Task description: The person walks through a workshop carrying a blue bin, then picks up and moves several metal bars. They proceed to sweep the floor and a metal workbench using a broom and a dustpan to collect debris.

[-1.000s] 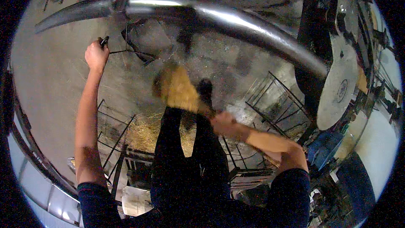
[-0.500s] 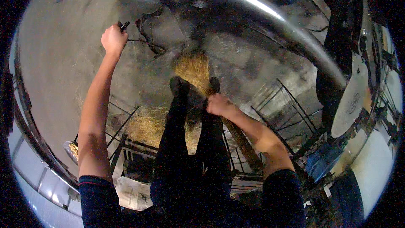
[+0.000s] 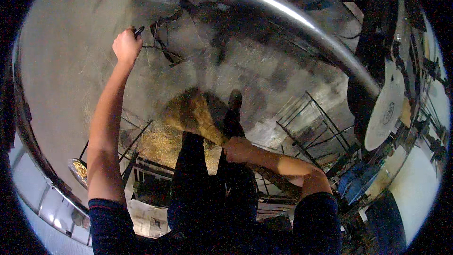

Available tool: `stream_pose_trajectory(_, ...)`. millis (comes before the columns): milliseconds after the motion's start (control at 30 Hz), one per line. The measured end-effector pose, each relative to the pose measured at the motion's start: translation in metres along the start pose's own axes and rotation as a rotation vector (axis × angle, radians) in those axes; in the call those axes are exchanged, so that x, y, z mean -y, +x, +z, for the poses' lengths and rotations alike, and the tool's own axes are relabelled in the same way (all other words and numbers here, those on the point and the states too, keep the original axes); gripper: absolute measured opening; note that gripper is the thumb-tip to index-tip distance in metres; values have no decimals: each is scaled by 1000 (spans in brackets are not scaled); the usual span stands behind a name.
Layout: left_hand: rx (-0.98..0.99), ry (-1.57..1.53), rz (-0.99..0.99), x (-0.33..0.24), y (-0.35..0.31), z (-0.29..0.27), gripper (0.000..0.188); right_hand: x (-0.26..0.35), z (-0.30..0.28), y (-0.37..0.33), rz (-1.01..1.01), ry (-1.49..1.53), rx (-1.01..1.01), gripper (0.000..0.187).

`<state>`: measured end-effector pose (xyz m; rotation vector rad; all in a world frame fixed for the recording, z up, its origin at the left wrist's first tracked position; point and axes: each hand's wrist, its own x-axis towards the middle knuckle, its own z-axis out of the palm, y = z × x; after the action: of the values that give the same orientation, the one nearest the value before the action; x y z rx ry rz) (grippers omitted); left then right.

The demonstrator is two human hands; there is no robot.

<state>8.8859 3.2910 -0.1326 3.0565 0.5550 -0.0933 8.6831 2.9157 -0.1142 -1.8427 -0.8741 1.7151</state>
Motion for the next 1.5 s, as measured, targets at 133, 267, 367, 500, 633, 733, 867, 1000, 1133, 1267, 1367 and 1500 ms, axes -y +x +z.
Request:
stream_pose_trajectory(133, -1, -6, 53, 4, 2, -4, 13, -43, -7, -17, -1, -113, -252, 5)
stream_pose_trajectory(267, 54, 14, 185, 19, 0, -10, 12, -78, -22, -47, -63, 285, -442, 5)
stream_pose_trajectory(367, 65, 32, 190, 28, -3, -7, 14, -87, -26, -57, 124, 523, -410, 4)
stream_pose_trajectory(500, 8, 21, 169, 32, 0, -7, 16, -94, -23, -53, 119, -215, -340, 10)
stream_pose_trajectory(633, 43, 51, 41, 34, 20, -27, 16, -82, -33, 9, 213, -479, -305, 14)
stream_pose_trajectory(733, -55, 17, 22, 39, 19, -34, 15, -74, -46, 58, 356, -353, -306, 16)
stream_pose_trajectory(867, -71, 31, 74, 41, 20, -27, 14, -56, -29, 91, 256, -572, -101, 11)
stream_pose_trajectory(1000, -11, -13, 70, 36, 5, -27, 13, -50, 13, 36, -124, -408, -17, 12)
stream_pose_trajectory(1133, 28, -37, 161, 19, -11, -29, 11, -25, 8, -34, 120, 47, -5, 20)
stream_pose_trajectory(1267, 41, 9, 319, 19, -16, -20, 12, -63, 2, -81, 261, 627, -177, 23)
stream_pose_trajectory(1367, 70, 76, 396, 14, -21, -10, 13, -89, 7, -104, 269, 1349, -444, 28)
stream_pose_trajectory(1500, 159, 101, 471, -22, -25, -14, 14, -141, -5, -89, 401, 1509, -959, 40)
